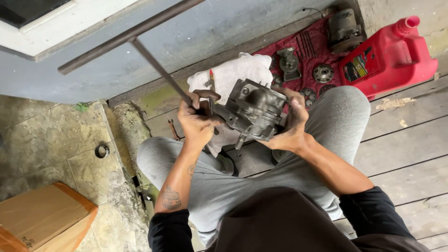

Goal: The person sits on the floor and uses a T-handle wrench to loosen bolts on a metal engine block. They then remove a circular metal plate from the engine and inspect it closely, turning it over in their hands.

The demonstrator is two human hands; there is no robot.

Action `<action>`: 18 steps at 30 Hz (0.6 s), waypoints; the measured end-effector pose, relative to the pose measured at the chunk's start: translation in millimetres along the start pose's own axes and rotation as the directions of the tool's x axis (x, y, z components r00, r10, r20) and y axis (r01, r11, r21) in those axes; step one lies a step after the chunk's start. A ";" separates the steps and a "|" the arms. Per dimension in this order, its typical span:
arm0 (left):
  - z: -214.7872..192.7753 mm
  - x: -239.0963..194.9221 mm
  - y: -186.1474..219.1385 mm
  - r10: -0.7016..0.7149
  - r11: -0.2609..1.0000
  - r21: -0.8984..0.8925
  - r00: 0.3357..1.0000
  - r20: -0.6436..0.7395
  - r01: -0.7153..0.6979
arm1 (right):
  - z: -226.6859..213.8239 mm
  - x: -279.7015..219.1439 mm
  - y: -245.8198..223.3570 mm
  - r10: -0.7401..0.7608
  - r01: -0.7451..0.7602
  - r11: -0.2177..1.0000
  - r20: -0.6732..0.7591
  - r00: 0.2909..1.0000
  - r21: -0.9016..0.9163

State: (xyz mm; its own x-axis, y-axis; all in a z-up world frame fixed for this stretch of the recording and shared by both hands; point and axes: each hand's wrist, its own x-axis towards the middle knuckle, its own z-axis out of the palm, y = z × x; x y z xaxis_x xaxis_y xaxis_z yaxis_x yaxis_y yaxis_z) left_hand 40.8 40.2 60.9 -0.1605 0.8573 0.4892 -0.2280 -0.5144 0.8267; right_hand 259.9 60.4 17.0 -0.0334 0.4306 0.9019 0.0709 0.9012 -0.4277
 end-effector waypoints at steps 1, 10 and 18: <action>1.6 0.4 3.9 0.003 1.000 0.001 1.000 -0.008 -0.003 | -0.2 -0.8 2.8 -0.002 0.002 1.000 0.006 1.000 0.006; -28.9 -5.2 1.3 0.126 0.908 0.413 0.987 -0.096 -0.076 | -20.1 6.8 -4.0 -0.101 0.096 0.992 -0.058 0.993 -0.077; -31.8 -10.7 -0.4 0.068 0.885 0.462 0.998 0.013 -0.067 | -88.7 -103.3 73.9 0.597 -0.685 0.550 0.350 0.722 0.477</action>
State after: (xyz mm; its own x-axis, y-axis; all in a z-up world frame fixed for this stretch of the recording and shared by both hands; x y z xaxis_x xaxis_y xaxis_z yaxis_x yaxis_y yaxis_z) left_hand 12.1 30.5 46.5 -0.1635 0.8203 0.5481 0.2522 -0.5023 0.8271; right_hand 357.0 78.0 -102.4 -0.3306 0.8660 0.3752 -0.4141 0.2242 -0.8822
